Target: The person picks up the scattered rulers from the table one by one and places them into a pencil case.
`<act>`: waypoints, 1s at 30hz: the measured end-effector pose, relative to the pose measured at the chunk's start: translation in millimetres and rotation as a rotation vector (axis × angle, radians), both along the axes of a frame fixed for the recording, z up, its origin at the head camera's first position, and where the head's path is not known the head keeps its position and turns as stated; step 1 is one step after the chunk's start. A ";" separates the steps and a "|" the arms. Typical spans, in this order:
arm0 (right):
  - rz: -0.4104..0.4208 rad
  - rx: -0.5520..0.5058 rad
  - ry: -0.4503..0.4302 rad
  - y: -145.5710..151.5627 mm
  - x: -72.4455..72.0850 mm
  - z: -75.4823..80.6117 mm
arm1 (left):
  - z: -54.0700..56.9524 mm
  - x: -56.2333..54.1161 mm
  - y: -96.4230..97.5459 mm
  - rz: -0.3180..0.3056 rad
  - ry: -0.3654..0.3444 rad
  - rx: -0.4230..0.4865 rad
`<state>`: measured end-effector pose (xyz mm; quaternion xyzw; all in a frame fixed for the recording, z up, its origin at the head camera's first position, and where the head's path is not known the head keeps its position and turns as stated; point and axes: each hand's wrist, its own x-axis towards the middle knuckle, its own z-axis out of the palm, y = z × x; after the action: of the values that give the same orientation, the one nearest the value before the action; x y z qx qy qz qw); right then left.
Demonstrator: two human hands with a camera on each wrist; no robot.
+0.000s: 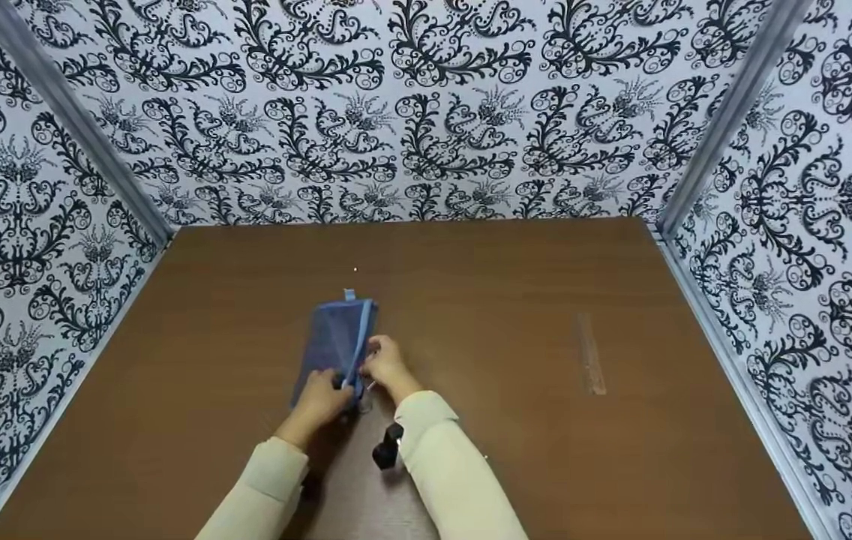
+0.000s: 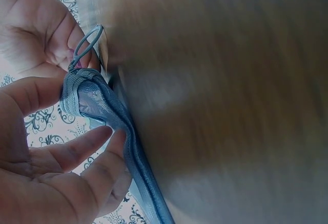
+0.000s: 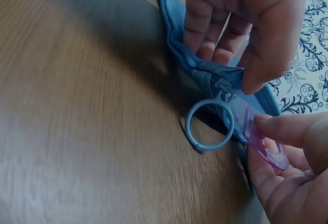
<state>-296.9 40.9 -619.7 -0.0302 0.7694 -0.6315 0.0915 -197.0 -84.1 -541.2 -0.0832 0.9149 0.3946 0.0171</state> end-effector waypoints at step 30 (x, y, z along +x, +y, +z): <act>0.009 -0.066 -0.240 -2.5 35.1 73.2 | -0.4 1.3 -0.3 0.002 0.000 0.013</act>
<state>-261.9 38.4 -546.6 0.0394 0.7316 -0.6551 0.1847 -195.6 -84.5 -541.5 -0.0842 0.9123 0.4004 0.0172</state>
